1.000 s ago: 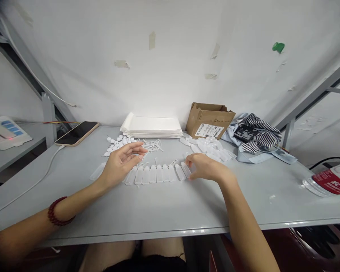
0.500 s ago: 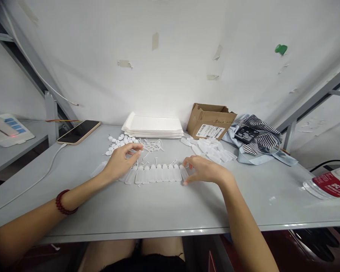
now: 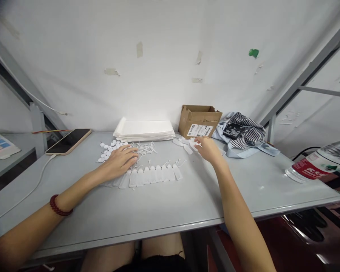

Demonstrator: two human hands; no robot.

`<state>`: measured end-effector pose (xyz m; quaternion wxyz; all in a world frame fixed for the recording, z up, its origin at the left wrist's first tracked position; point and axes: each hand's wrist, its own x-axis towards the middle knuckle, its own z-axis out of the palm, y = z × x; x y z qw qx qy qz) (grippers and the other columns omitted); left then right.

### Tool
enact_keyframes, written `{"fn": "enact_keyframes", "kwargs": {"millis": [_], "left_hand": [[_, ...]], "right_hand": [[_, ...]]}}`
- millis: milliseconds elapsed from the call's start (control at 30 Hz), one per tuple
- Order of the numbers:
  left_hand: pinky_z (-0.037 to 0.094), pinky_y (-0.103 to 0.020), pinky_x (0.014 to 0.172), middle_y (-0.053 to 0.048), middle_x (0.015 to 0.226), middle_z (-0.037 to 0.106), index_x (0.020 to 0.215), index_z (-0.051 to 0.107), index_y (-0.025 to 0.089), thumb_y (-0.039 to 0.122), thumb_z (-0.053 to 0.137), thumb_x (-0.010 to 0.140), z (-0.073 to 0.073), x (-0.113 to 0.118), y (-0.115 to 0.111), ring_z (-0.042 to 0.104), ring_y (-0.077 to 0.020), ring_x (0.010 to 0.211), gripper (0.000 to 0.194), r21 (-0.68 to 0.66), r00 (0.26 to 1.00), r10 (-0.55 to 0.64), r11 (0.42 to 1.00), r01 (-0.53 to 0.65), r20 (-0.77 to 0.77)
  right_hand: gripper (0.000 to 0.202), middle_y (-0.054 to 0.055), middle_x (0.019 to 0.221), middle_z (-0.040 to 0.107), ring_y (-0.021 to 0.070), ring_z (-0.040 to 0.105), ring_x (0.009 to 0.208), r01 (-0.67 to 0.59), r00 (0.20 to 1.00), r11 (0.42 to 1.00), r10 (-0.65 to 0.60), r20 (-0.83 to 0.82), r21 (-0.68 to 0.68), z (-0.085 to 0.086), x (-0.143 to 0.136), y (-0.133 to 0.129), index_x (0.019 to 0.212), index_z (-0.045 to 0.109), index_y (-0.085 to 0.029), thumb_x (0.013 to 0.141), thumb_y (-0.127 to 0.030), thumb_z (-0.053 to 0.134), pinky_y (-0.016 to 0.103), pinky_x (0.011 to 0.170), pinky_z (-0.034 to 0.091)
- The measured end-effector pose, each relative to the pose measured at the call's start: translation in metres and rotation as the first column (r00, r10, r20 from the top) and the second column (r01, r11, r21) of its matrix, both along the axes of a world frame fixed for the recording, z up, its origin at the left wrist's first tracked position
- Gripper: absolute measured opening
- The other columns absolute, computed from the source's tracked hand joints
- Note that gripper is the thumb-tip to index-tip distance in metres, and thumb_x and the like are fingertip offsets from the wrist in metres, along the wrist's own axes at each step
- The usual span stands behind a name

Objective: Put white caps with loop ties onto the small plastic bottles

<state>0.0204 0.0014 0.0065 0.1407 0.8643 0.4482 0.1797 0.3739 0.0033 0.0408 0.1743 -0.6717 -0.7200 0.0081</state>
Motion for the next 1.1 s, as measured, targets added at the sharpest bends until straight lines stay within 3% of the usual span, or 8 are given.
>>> {"fn": "enact_keyframes", "kwargs": {"millis": [133, 300, 500, 733, 900, 1100], "left_hand": [[0.032, -0.051, 0.098, -0.008, 0.129, 0.057, 0.092, 0.065, 0.022, 0.037, 0.035, 0.092, 0.003, -0.002, 0.003, 0.042, -0.0317, 0.123, 0.034, -0.007, 0.999, -0.030, 1.000, 0.031, 0.023], [0.040, -0.041, 0.089, -0.009, 0.104, 0.066, 0.090, 0.064, 0.019, 0.033, 0.035, 0.092, 0.008, 0.001, -0.002, 0.055, -0.0273, 0.100, 0.032, 0.009, 0.993, -0.116, 0.993, 0.115, 0.031], [0.044, -0.034, 0.072, -0.005, 0.076, 0.064, 0.070, 0.061, 0.020, 0.029, 0.037, 0.090, 0.012, 0.000, -0.006, 0.058, -0.0224, 0.075, 0.032, 0.030, 0.994, -0.082, 0.996, 0.080, 0.079], [0.046, -0.038, 0.086, -0.008, 0.098, 0.069, 0.092, 0.068, 0.019, 0.020, 0.039, 0.082, 0.006, -0.007, 0.004, 0.060, -0.0258, 0.097, 0.030, 0.104, 0.983, 0.110, 0.987, -0.126, 0.148], [0.045, -0.042, 0.088, -0.008, 0.095, 0.070, 0.086, 0.072, 0.020, 0.022, 0.045, 0.080, 0.002, -0.006, 0.011, 0.058, -0.0278, 0.096, 0.027, 0.096, 0.984, 0.111, 0.987, -0.125, 0.143], [0.043, -0.044, 0.092, -0.008, 0.102, 0.068, 0.094, 0.072, 0.021, 0.020, 0.048, 0.079, 0.006, -0.002, 0.017, 0.055, -0.0294, 0.103, 0.029, 0.084, 0.976, 0.118, 0.987, -0.135, 0.183]], "right_hand": [[0.024, 0.011, 0.101, 0.066, 0.0194, 0.061, 0.080, -0.040, 0.999, 0.999, 0.040, 0.004, -0.003, -0.009, -0.010, 0.004, 0.103, 0.066, -0.015, 0.085, -0.024, 0.054, 0.031, 0.078, 0.045], [0.024, 0.012, 0.100, 0.066, 0.0201, 0.061, 0.084, -0.084, 0.996, 0.995, 0.085, 0.021, -0.046, -0.021, -0.028, 0.007, 0.103, 0.068, -0.014, 0.083, -0.022, 0.055, 0.029, 0.075, 0.043], [0.018, 0.008, 0.085, 0.068, 0.0206, 0.060, 0.080, -0.141, 0.990, 0.990, 0.140, -0.018, -0.024, -0.026, -0.036, 0.007, 0.087, 0.067, -0.016, 0.079, -0.015, 0.052, 0.029, 0.072, 0.042], [0.009, 0.006, 0.082, 0.066, 0.0206, 0.061, 0.080, -0.163, 0.965, 0.977, 0.187, -0.187, 0.135, -0.020, -0.049, 0.000, 0.084, 0.057, -0.019, 0.079, -0.024, 0.052, 0.031, 0.069, 0.046], [0.010, 0.006, 0.088, 0.067, 0.0205, 0.062, 0.082, -0.225, 0.924, 0.951, 0.277, -0.263, 0.211, -0.018, -0.067, -0.011, 0.086, 0.054, -0.021, 0.080, -0.029, 0.052, 0.033, 0.072, 0.049], [0.010, 0.007, 0.092, 0.068, 0.0212, 0.063, 0.081, -0.336, 0.881, 0.914, 0.390, -0.266, 0.229, -0.022, -0.090, -0.022, 0.088, 0.055, -0.022, 0.084, -0.030, 0.051, 0.035, 0.069, 0.050]]}}
